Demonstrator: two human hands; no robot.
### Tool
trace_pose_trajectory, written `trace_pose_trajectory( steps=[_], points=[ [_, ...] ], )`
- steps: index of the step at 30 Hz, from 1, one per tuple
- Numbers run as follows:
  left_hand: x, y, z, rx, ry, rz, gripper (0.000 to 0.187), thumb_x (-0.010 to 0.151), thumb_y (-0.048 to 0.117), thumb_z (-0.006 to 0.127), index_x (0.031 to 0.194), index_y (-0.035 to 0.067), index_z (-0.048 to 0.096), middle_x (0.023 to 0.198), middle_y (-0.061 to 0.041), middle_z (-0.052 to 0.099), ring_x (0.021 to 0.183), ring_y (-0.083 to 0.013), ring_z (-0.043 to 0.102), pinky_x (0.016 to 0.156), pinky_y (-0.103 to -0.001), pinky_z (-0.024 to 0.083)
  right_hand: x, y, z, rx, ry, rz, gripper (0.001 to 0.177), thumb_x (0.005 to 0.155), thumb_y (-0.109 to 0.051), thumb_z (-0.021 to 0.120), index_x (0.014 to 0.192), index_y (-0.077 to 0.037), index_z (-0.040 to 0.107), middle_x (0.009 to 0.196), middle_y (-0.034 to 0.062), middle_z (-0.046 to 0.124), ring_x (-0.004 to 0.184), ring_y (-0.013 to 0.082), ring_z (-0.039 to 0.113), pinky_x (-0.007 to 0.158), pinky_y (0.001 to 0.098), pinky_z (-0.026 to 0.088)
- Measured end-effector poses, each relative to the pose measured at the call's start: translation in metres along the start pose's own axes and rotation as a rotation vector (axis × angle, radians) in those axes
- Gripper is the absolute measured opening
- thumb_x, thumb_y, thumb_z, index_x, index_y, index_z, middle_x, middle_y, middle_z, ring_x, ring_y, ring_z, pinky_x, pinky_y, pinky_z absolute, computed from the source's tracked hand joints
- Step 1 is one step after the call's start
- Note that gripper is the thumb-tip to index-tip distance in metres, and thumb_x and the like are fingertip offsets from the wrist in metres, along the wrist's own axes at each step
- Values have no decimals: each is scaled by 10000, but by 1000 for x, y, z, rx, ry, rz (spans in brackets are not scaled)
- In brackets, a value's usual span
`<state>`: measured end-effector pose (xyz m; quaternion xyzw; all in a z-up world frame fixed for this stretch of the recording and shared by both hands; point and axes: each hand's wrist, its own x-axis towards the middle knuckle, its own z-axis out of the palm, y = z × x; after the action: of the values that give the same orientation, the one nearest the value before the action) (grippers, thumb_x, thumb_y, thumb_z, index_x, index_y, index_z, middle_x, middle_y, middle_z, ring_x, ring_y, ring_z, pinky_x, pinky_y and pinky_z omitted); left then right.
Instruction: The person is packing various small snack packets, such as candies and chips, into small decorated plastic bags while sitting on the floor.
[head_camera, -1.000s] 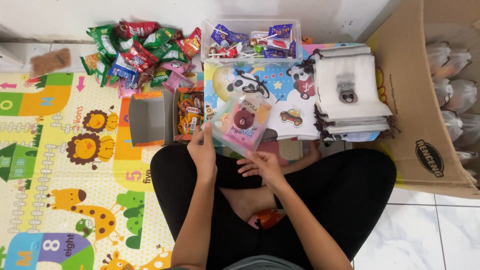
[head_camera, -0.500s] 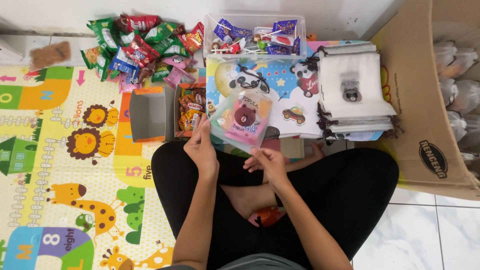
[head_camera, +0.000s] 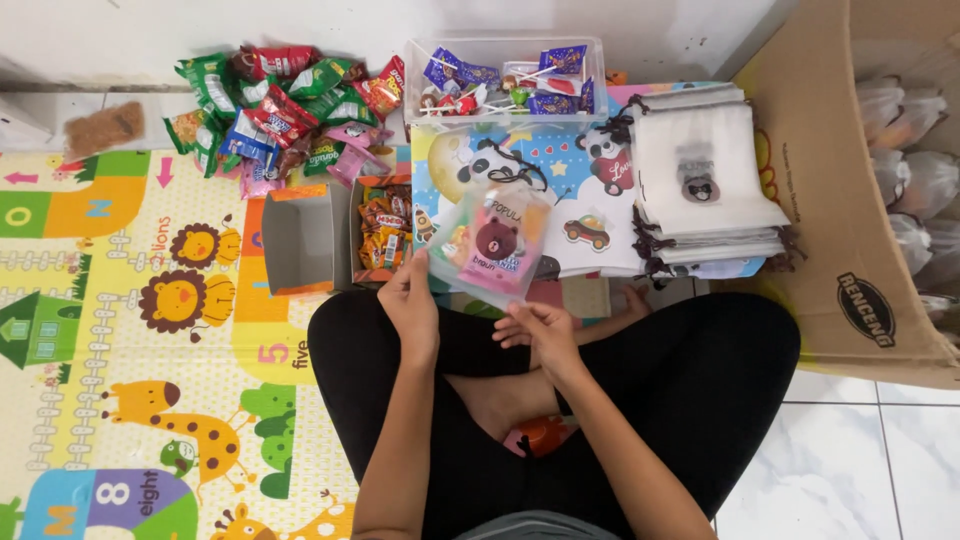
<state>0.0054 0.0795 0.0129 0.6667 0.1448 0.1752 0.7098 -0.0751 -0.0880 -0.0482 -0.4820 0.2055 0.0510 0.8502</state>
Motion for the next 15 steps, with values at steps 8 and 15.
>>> trace_pose_trajectory(
  steps=[8, 15],
  points=[
    [-29, 19, 11, 42, 64, 210, 349, 1032, 124, 643, 718, -13, 711, 745, -113, 704, 1021, -207, 618, 1042, -353, 409, -2, -1, -5, 7, 0, -49, 188, 967, -77, 675, 1027, 100, 675, 842, 330, 743, 690, 393, 768, 592, 453, 659],
    [-28, 51, 13, -388, 50, -123, 243, 1003, 81, 639, 1207, -30, 713, 1170, -211, 734, 1069, -186, 659, 950, -376, 591, -25, -52, -21, 55, -225, 50, 484, 889, 28, 649, 1358, 62, 534, 1227, 291, 683, 1055, 425, 715, 932, 533, 590]
  ],
)
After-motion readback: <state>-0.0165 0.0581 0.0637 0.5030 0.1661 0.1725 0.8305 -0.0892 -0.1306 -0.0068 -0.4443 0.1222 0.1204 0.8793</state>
